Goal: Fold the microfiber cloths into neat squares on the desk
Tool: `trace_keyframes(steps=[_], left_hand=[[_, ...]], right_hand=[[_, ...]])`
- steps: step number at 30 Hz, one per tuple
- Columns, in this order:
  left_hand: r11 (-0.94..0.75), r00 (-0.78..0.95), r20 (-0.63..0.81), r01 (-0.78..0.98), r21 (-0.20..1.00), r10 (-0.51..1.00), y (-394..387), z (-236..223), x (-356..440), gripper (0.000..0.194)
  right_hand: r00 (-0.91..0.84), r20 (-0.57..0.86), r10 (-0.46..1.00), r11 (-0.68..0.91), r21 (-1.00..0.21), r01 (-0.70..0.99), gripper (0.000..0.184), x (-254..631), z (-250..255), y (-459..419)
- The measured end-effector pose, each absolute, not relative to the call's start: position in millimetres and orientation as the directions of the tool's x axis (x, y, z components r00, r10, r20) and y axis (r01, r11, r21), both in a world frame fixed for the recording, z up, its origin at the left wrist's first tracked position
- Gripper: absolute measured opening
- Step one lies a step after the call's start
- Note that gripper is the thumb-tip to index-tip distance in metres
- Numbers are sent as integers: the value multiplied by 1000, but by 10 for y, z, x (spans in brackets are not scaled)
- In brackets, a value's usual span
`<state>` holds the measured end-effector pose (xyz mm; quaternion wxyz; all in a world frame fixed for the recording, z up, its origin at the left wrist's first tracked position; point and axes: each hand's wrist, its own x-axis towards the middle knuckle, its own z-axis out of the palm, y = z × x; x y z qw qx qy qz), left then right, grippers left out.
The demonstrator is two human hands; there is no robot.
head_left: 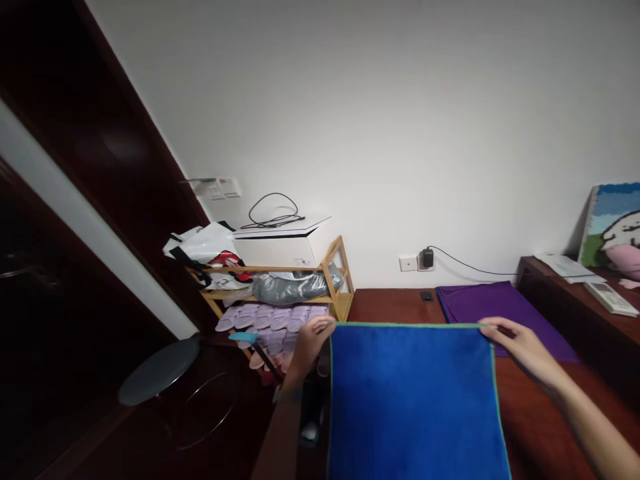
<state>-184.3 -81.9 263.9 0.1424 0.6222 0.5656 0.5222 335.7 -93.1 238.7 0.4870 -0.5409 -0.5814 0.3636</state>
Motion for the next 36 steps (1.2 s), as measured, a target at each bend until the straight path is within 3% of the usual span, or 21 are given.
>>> trace_keyframes(steps=[3,5,8,12,16,22,29,32,36], left_hand=[[-221,-163,415,647,730,895,-205,2285,-1702,24],[-171,-205,415,689,705,886,-65,1997,-1562,25],[-158,-164,416,755,637,894,-281,1437,-1360,28],[-180,50,372,929,323,927,-925,645,-1203,42],[-161,126,204,973,164,971,-1358,256,-1219,53],[-81,76,76,994,78,994,-1592,265,-1317,60],[-233,205,247,969,87,947,-1605,385,-927,51],[-306,284,175,945,115,943,-1504,405,-738,54],[-231,222,78,964,133,972,-1567,341,-755,59]], right_hand=[[116,150,982,103,-937,334,59,2997,2029,-302],[225,221,949,95,-881,463,58,2745,1677,-91],[201,362,910,156,-750,643,56,2368,1040,-272],[60,320,945,149,-588,795,60,1921,212,-1068],[28,213,977,73,-455,888,69,1788,-284,-1632],[-72,197,978,145,-389,910,62,2193,-360,-1791],[20,160,987,44,-390,920,66,1968,-81,-1693],[31,164,986,40,-414,910,66,1752,-20,-1576],[23,157,987,41,-393,919,67,1712,-169,-1557]])
